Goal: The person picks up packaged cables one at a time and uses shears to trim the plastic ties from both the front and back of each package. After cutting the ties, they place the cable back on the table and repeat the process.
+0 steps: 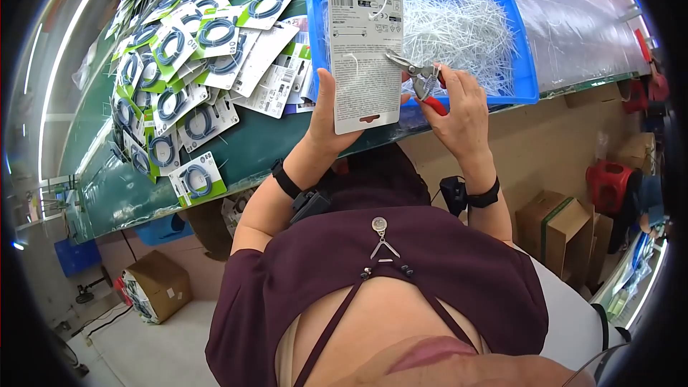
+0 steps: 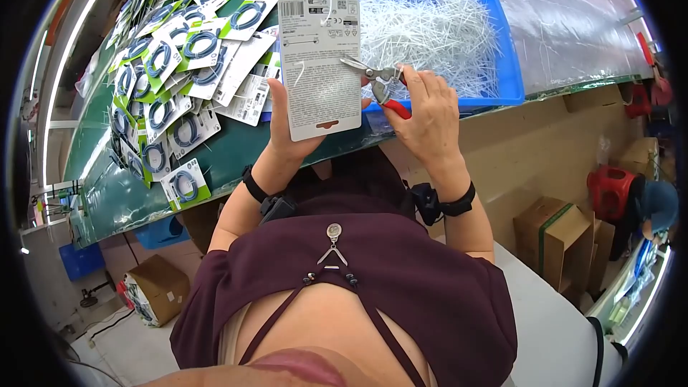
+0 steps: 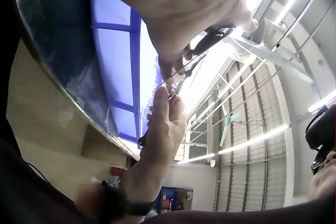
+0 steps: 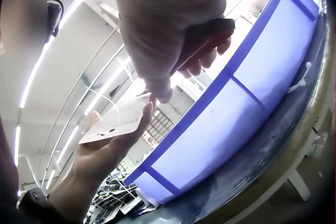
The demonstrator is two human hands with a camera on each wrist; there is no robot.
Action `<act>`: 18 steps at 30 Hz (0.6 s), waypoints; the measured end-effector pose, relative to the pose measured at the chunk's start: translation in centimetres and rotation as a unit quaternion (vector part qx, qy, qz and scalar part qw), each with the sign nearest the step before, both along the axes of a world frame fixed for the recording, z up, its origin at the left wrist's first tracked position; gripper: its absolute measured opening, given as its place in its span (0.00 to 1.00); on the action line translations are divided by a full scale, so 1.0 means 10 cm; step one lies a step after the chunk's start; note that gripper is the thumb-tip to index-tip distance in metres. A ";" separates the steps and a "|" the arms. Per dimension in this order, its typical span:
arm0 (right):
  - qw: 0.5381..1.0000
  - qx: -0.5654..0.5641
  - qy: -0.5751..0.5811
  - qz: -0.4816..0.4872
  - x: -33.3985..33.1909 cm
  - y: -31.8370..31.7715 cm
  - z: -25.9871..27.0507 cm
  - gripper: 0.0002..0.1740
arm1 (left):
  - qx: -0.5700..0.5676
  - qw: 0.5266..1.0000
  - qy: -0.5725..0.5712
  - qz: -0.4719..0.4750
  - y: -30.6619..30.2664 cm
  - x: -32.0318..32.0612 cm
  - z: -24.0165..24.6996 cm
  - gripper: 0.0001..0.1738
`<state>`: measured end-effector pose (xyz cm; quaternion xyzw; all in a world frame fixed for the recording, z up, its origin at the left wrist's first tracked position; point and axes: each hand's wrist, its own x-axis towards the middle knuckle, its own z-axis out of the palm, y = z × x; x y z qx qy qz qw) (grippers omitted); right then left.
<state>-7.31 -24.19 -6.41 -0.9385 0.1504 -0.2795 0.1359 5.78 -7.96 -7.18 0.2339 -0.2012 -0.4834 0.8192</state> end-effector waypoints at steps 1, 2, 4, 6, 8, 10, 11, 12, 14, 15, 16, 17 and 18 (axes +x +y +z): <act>1.000 0.018 0.006 0.005 -0.01 -0.01 -0.02 0.31 | 0.003 1.000 0.003 -0.004 0.00 -0.01 -0.01 0.55; 0.999 0.035 0.011 0.009 -0.02 -0.02 -0.04 0.30 | 0.006 1.000 0.005 -0.009 0.00 -0.01 -0.02 0.54; 0.998 0.052 0.015 0.009 -0.04 -0.02 -0.04 0.29 | 0.008 1.000 0.006 -0.017 -0.01 -0.02 -0.03 0.53; 0.996 0.074 0.040 0.002 -0.07 -0.01 -0.02 0.28 | 0.037 0.999 -0.007 -0.005 -0.02 -0.04 -0.04 0.52; 0.995 0.084 0.050 -0.003 -0.10 0.00 -0.02 0.27 | 0.050 0.999 -0.016 -0.001 -0.04 -0.07 -0.04 0.52; 0.991 0.117 0.071 -0.013 -0.12 0.01 -0.01 0.27 | 0.077 0.996 -0.043 0.020 -0.06 -0.09 -0.03 0.55; 0.988 0.134 0.081 -0.017 -0.13 0.01 -0.01 0.27 | 0.090 0.994 -0.057 0.032 -0.06 -0.10 -0.03 0.56; 0.988 0.133 0.080 -0.018 -0.13 0.02 0.01 0.27 | 0.090 0.994 -0.057 0.031 -0.05 -0.10 -0.04 0.56; 0.989 0.142 0.033 0.014 -0.11 0.00 0.10 0.28 | 0.057 0.998 -0.033 -0.006 -0.03 -0.07 -0.07 0.52; 0.989 0.146 0.010 0.031 -0.10 -0.01 0.13 0.28 | 0.040 0.999 -0.020 -0.024 -0.02 -0.07 -0.08 0.51; 0.989 0.145 0.010 0.030 -0.09 -0.02 0.16 0.28 | 0.039 0.999 -0.021 -0.025 -0.02 -0.08 -0.09 0.51; 0.991 0.129 0.009 0.026 -0.06 -0.04 0.19 0.29 | 0.034 0.999 -0.019 -0.027 -0.03 -0.10 -0.08 0.51; 0.993 0.112 0.008 0.022 -0.03 -0.06 0.21 0.29 | 0.029 0.999 -0.018 -0.028 -0.03 -0.13 -0.06 0.51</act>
